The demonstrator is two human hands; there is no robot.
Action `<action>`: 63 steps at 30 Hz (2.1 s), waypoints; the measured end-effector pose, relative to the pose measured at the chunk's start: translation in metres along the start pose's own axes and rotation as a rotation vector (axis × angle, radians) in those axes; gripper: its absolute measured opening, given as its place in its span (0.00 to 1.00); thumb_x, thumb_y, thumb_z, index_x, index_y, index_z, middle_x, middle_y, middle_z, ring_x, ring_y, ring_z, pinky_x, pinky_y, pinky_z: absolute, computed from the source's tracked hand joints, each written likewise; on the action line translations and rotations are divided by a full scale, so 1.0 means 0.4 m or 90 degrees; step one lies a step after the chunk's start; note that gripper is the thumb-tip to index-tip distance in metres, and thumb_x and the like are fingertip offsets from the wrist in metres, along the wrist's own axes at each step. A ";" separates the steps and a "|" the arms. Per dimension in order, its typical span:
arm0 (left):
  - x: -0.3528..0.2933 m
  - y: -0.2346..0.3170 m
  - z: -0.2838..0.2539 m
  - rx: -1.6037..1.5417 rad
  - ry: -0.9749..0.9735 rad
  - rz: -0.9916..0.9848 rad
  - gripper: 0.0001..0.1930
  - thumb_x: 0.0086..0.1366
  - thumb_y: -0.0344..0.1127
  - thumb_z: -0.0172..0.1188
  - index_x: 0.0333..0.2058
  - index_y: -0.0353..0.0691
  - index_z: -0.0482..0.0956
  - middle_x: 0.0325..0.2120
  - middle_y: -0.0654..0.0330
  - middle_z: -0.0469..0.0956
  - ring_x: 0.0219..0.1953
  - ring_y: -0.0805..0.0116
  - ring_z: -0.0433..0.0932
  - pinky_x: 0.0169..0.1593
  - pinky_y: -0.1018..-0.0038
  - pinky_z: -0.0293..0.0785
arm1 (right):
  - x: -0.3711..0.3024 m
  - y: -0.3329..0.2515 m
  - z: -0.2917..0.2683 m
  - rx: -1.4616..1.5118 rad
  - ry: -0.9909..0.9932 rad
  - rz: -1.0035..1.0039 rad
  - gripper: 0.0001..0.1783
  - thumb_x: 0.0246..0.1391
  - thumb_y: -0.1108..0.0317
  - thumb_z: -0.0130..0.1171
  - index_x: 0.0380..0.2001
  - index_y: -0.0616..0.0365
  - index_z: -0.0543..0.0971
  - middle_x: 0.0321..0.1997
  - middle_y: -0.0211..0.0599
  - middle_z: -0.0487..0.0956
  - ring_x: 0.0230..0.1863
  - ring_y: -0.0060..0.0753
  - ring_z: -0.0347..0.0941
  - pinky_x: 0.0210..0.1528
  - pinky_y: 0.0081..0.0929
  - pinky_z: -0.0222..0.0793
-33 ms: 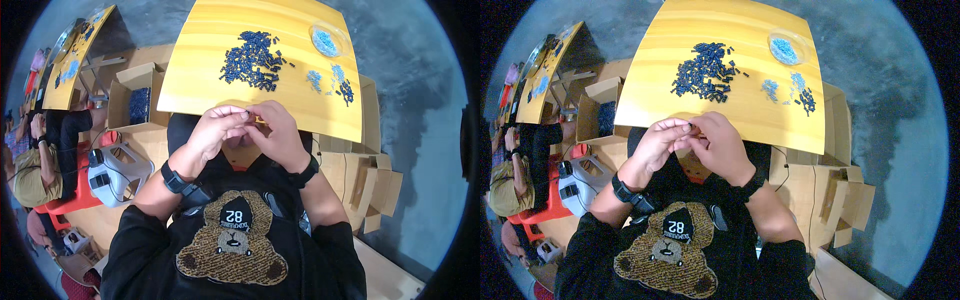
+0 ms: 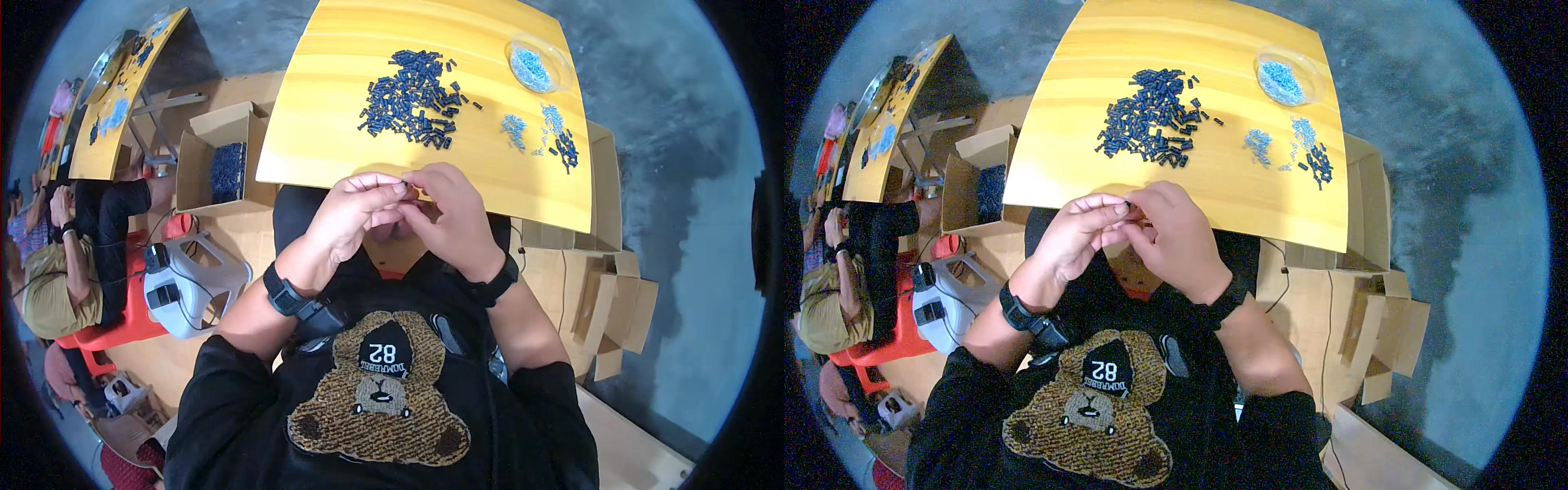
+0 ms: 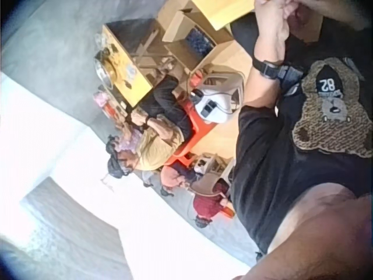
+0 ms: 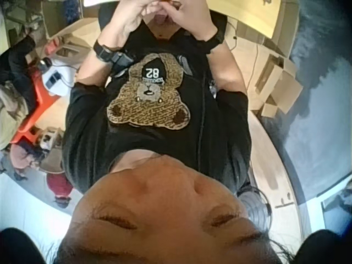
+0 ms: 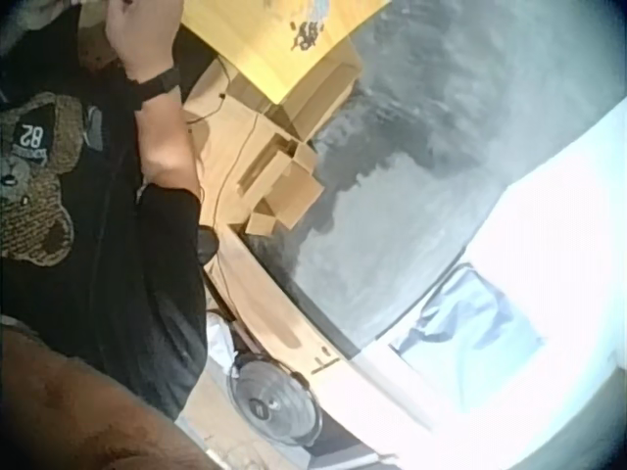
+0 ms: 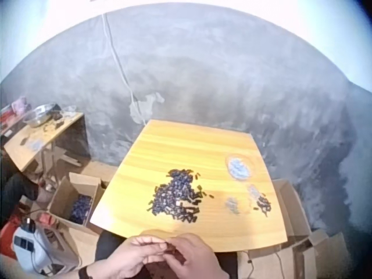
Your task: Manual assembly and sorting of small black and light blue plastic components at a workstation.
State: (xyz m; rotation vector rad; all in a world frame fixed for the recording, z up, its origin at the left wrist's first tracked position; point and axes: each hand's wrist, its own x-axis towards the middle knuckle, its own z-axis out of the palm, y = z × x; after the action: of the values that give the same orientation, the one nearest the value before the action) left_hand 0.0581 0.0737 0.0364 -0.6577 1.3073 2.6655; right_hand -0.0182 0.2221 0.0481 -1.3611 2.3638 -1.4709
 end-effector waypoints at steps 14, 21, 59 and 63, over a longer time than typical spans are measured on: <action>0.047 -0.026 -0.028 -0.078 0.015 -0.042 0.06 0.61 0.30 0.57 0.35 0.33 0.77 0.31 0.58 0.79 0.31 0.73 0.78 0.37 0.79 0.76 | 0.034 0.030 0.021 -0.117 0.015 -0.057 0.10 0.37 0.74 0.58 0.28 0.59 0.73 0.29 0.41 0.70 0.34 0.45 0.69 0.35 0.36 0.67; 0.058 -0.023 -0.027 -0.016 0.008 -0.041 0.06 0.62 0.30 0.56 0.36 0.35 0.77 0.31 0.59 0.79 0.33 0.73 0.78 0.38 0.79 0.76 | 0.049 0.049 0.007 -0.112 -0.036 -0.053 0.09 0.38 0.73 0.58 0.27 0.59 0.73 0.29 0.40 0.71 0.34 0.45 0.69 0.35 0.35 0.67; 0.066 -0.010 -0.040 0.023 0.042 0.051 0.07 0.62 0.32 0.56 0.37 0.37 0.75 0.31 0.58 0.79 0.29 0.72 0.79 0.30 0.80 0.76 | 0.079 0.069 -0.050 -0.103 -0.041 0.148 0.05 0.44 0.72 0.56 0.27 0.61 0.77 0.25 0.42 0.76 0.26 0.38 0.74 0.28 0.28 0.69; 0.063 -0.031 -0.027 0.062 0.045 0.108 0.07 0.61 0.30 0.58 0.36 0.33 0.76 0.29 0.60 0.78 0.27 0.78 0.77 0.30 0.84 0.74 | 0.048 0.042 -0.016 -0.083 -0.061 0.131 0.05 0.44 0.72 0.56 0.27 0.60 0.76 0.25 0.41 0.75 0.27 0.41 0.74 0.29 0.31 0.69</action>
State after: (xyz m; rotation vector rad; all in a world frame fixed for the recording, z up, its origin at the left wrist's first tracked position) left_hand 0.0422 0.0707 0.0109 -0.6624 1.5676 2.7091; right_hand -0.0437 0.2163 0.0465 -1.1412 2.4899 -1.1908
